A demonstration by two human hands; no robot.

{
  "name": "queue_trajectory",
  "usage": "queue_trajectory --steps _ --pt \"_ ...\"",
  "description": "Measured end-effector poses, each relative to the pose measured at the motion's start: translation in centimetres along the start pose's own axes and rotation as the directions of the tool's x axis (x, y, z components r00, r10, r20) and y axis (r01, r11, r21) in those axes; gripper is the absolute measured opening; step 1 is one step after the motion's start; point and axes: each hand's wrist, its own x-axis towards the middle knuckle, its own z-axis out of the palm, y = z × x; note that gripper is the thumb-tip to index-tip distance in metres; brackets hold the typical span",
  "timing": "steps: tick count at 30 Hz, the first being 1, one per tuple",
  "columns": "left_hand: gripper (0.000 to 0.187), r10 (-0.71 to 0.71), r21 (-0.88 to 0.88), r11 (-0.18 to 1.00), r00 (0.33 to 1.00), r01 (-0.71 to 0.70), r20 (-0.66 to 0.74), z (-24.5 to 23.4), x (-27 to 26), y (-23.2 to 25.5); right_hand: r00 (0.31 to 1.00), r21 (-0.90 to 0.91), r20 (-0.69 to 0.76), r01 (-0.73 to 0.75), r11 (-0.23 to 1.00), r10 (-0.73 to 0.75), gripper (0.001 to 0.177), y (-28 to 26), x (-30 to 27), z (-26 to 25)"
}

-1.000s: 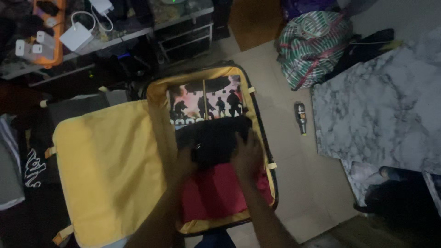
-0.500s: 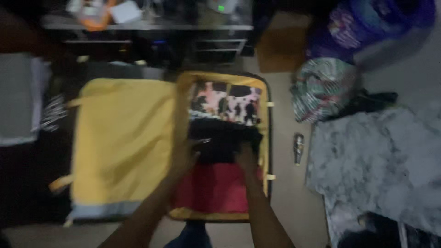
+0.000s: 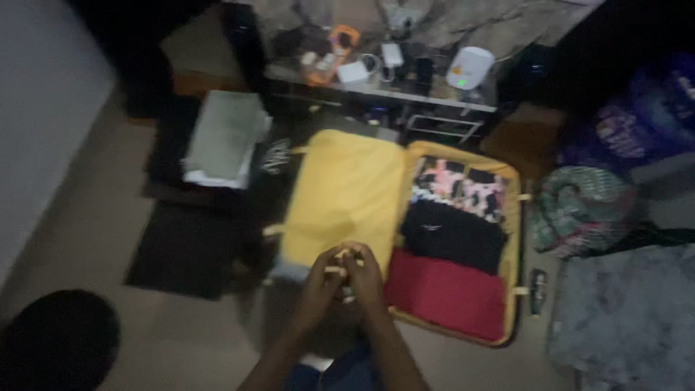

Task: The person picks up several folded items of clothing from a stack and places them one by one into an open suitcase, arranging them to fit.

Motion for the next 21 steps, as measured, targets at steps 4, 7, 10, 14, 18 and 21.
queue_trajectory --steps 4,7,10,14,18,21 --pt "0.045 -0.015 0.041 0.999 1.0 0.014 0.011 -8.9 -3.5 3.7 0.972 -0.002 0.232 -0.045 0.999 0.044 0.029 -3.4 -2.3 6.0" --pt "0.046 0.0 -0.073 0.997 1.0 0.001 0.016 -12.7 -6.3 6.1 0.935 -0.024 0.338 -0.104 0.994 0.106 0.032 -6.2 -4.5 10.0" --pt "0.044 0.027 -0.199 0.98 0.999 -0.031 -0.025 -14.5 -7.7 7.4 0.911 -0.052 0.402 -0.073 0.996 0.088 0.033 -8.5 -6.4 13.2" --pt "0.044 0.083 -0.217 0.97 0.991 -0.105 -0.108 -16.5 -8.1 8.4 0.884 -0.117 0.452 -0.073 0.99 0.118 0.037 -9.5 -6.4 16.2" --pt "0.043 -0.064 -0.201 0.979 0.985 0.031 -0.161 -18.2 -7.2 9.2 0.851 -0.121 0.504 -0.095 0.988 0.143 0.036 -10.8 -4.6 18.4" --pt "0.043 -0.034 -0.182 0.983 0.984 0.002 -0.172 -19.7 -6.2 9.2 0.824 -0.125 0.54 -0.122 0.985 0.171 0.038 -11.8 -3.7 19.9"
